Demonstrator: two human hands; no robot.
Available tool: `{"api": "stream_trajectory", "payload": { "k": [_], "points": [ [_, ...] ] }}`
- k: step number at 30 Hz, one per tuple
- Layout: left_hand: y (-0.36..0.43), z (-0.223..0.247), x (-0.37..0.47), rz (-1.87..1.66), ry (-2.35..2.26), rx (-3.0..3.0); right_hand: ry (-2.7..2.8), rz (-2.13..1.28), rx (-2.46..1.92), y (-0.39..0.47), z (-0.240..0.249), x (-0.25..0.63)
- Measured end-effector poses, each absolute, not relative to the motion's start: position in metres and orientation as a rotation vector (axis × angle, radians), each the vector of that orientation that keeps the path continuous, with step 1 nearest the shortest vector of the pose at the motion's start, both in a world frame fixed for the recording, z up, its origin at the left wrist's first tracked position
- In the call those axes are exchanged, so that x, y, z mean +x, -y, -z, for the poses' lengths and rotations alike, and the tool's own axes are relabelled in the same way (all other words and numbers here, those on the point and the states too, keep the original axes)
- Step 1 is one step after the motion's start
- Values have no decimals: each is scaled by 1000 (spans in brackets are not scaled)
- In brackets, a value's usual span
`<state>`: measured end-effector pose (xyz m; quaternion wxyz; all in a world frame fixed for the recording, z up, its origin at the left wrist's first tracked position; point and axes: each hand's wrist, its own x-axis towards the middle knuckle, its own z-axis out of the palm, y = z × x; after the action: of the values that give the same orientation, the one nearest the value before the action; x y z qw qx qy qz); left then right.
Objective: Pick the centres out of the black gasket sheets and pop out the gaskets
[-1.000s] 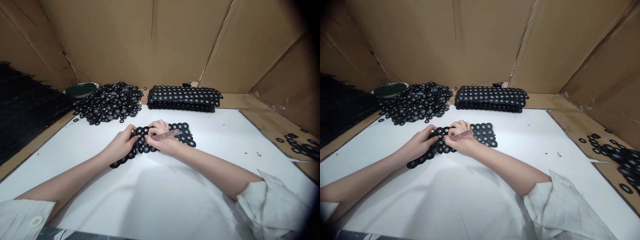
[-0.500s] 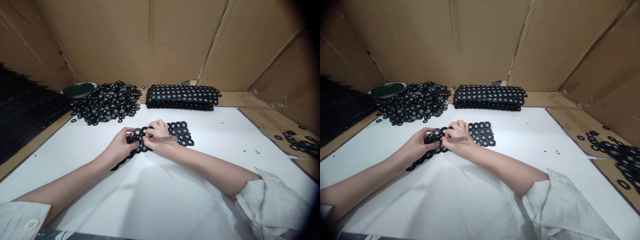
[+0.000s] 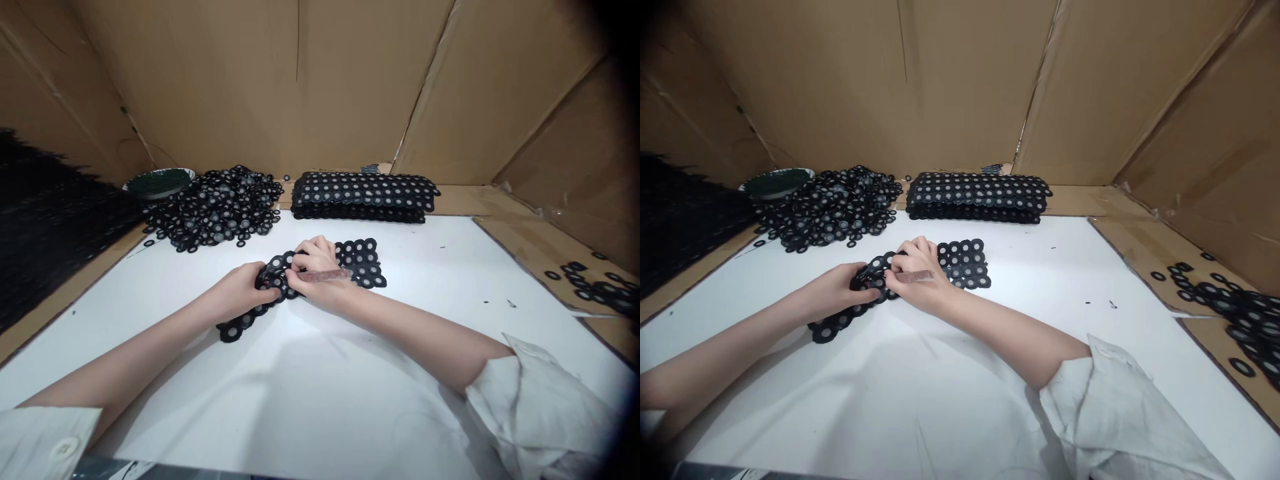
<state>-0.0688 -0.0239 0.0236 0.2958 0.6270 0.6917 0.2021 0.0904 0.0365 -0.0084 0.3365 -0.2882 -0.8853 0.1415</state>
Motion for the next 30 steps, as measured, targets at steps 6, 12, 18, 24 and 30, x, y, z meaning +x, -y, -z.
{"api": "stream_trajectory", "payload": {
  "k": [6, 12, 18, 24, 30],
  "points": [
    [25, -26, -69, -596, -1759, 1506, 2179, -423, -650, -37, 5, 92],
    [21, -23, -70, -925, -1597, 1146, 1766, -651, -639, -37, -2, 97],
    [20, -20, -70, -1119, -1504, 1047, 1547, -1576, -661, -37, 12, 87],
    [19, -18, -69, -1114, -1500, 1079, 1296, -1755, -690, -28, 12, 77],
    [21, -20, -68, -1105, -1514, 1014, 1046, -1793, -712, -23, 13, 75]
  ]
}}
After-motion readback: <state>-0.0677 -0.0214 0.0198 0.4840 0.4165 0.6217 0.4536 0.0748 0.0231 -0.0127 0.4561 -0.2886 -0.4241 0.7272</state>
